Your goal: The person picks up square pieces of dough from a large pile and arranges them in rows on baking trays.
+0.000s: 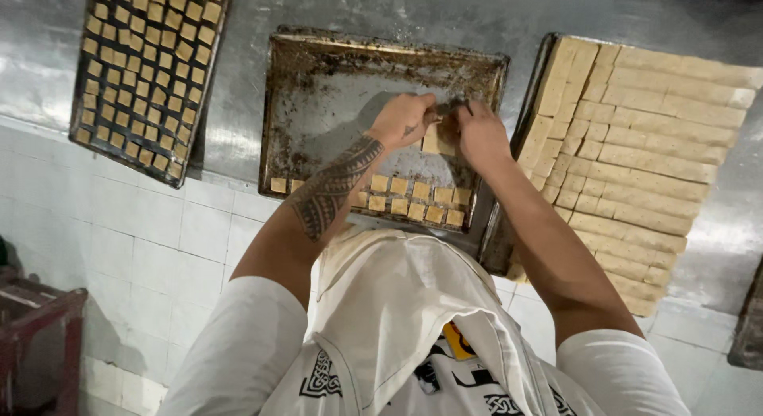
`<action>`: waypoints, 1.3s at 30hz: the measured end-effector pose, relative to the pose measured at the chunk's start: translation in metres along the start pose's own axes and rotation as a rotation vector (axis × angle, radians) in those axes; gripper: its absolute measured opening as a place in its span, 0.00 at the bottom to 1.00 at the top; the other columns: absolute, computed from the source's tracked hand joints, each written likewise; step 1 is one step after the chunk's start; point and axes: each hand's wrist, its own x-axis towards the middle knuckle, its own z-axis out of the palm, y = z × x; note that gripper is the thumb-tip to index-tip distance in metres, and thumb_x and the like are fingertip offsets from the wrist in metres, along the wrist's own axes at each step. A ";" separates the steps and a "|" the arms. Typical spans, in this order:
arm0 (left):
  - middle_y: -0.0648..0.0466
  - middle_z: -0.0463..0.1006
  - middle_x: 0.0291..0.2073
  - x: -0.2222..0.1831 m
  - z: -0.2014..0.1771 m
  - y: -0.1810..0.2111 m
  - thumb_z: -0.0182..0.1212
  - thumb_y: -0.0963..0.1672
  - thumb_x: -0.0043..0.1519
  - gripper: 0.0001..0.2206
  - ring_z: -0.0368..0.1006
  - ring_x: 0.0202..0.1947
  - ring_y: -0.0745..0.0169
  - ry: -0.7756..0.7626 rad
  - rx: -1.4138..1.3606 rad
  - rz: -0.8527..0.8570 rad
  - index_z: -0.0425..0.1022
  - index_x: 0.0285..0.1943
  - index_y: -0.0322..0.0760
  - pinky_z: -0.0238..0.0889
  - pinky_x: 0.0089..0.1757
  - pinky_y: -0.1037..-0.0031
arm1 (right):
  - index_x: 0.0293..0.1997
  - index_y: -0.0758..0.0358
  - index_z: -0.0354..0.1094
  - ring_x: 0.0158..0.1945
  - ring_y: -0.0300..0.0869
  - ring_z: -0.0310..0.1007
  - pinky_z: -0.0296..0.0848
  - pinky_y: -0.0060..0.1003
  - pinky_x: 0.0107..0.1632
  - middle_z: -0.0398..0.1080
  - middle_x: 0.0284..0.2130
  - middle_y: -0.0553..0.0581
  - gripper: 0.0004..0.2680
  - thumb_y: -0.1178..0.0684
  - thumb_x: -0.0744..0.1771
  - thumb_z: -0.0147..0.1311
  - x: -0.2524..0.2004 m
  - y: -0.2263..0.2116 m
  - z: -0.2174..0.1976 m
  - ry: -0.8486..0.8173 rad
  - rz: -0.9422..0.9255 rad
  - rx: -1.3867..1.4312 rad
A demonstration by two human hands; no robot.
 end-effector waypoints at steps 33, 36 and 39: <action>0.52 0.78 0.40 -0.182 -0.002 -0.166 0.60 0.44 0.64 0.12 0.73 0.38 0.68 0.382 -1.075 -0.315 0.72 0.52 0.30 0.68 0.39 0.72 | 0.45 0.60 0.76 0.42 0.55 0.79 0.76 0.49 0.46 0.77 0.39 0.63 0.08 0.49 0.66 0.61 0.064 -0.016 0.052 -0.186 0.543 0.032; 0.50 0.75 0.35 -0.198 0.019 -0.196 0.50 0.46 0.76 0.13 0.67 0.35 0.59 0.547 -0.843 -0.094 0.74 0.46 0.30 0.63 0.40 0.73 | 0.42 0.60 0.75 0.41 0.55 0.79 0.77 0.48 0.44 0.79 0.37 0.62 0.06 0.52 0.64 0.61 0.057 -0.021 0.049 0.030 0.469 0.051; 0.48 0.77 0.36 -0.204 0.020 -0.210 0.58 0.43 0.70 0.11 0.69 0.33 0.51 0.482 -0.472 0.151 0.70 0.35 0.32 0.68 0.40 0.70 | 0.45 0.62 0.72 0.37 0.52 0.80 0.76 0.47 0.42 0.78 0.36 0.61 0.07 0.52 0.67 0.59 0.050 -0.061 0.048 0.023 0.355 0.140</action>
